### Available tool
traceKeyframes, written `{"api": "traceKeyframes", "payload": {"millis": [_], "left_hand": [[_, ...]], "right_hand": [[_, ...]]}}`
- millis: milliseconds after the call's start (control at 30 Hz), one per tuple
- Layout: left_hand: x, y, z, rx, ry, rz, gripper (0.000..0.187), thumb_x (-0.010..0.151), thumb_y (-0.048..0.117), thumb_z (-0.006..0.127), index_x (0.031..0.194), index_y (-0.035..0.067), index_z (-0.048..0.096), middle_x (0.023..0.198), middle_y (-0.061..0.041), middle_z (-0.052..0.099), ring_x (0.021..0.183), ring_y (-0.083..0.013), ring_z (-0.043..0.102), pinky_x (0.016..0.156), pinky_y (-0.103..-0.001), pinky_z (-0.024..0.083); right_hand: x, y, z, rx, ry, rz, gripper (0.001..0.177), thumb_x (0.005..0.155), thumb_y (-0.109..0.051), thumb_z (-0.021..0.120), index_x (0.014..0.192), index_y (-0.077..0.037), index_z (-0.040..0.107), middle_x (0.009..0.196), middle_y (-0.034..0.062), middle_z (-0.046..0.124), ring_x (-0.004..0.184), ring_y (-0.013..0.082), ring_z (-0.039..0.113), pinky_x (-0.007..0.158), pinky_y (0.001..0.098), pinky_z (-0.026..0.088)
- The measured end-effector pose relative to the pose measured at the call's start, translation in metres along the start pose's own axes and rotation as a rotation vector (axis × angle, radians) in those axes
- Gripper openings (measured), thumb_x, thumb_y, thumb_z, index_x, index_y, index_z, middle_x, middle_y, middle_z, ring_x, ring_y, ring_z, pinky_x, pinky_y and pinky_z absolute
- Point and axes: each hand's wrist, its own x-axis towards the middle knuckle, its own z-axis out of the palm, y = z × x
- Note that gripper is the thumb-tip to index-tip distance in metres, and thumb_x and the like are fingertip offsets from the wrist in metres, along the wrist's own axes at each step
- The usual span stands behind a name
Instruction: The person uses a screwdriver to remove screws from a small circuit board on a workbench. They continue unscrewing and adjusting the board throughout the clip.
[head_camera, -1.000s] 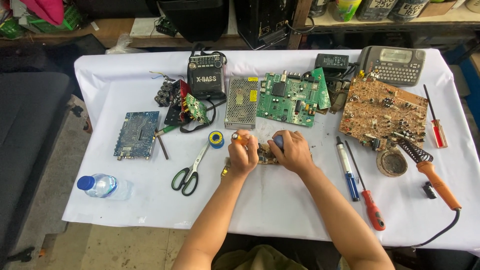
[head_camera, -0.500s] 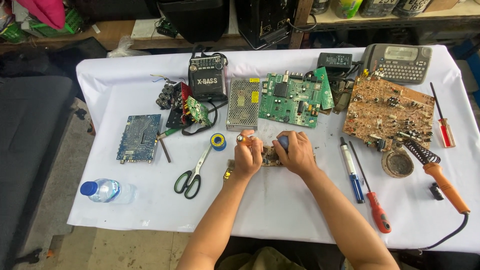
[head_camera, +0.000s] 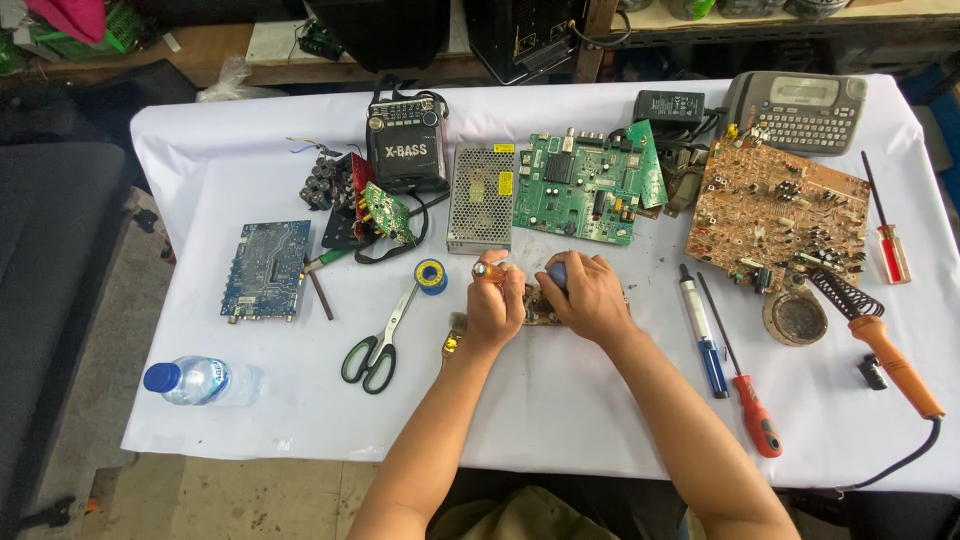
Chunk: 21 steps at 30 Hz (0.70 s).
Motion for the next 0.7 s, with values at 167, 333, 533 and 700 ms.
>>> {"api": "traceKeyframes", "payload": {"millis": [167,333,533,700], "left_hand": [[0.0,-0.003,-0.001,0.002,0.032,-0.052,0.025,0.105,0.016,0.043,0.119,-0.005,0.047,0.054,-0.005,0.057,0.045,-0.0227,0.061,0.05,-0.029,0.052],[-0.002,-0.001,-0.001,0.006,0.018,-0.053,0.026,0.106,0.016,0.043,0.119,-0.005,0.048,0.053,-0.007,0.057,0.045,-0.0229,0.063,0.051,-0.028,0.052],[-0.006,-0.012,0.004,-0.033,0.052,-0.053,0.025,0.105,0.013,0.043,0.12,-0.007,0.046,0.054,-0.005,0.058,0.043,-0.0212,0.059,0.052,-0.028,0.05],[-0.015,-0.034,0.004,0.017,0.131,0.054,0.023,0.106,0.011,0.04,0.121,-0.006,0.042,0.058,0.003,0.056,0.046,-0.0104,0.058,0.06,-0.02,0.052]], "right_hand": [[-0.005,0.007,0.004,0.037,0.082,0.02,0.029,0.103,-0.04,0.065,0.102,-0.011,0.062,0.061,0.0068,0.067,0.066,0.0272,0.071,0.071,0.0333,0.049],[-0.003,0.005,0.006,0.025,0.059,0.027,0.032,0.104,-0.043,0.063,0.102,-0.011,0.061,0.056,0.0063,0.063,0.063,0.0265,0.07,0.07,0.0326,0.051],[-0.007,0.008,0.006,0.01,0.027,0.071,0.029,0.103,-0.043,0.063,0.106,-0.014,0.061,0.061,0.0056,0.067,0.063,0.025,0.071,0.07,0.0336,0.054],[-0.007,0.003,-0.01,0.255,0.019,0.3,0.02,0.108,-0.027,0.059,0.122,-0.014,0.053,0.064,0.0101,0.064,0.059,0.0334,0.067,0.066,0.0432,0.052]]}}
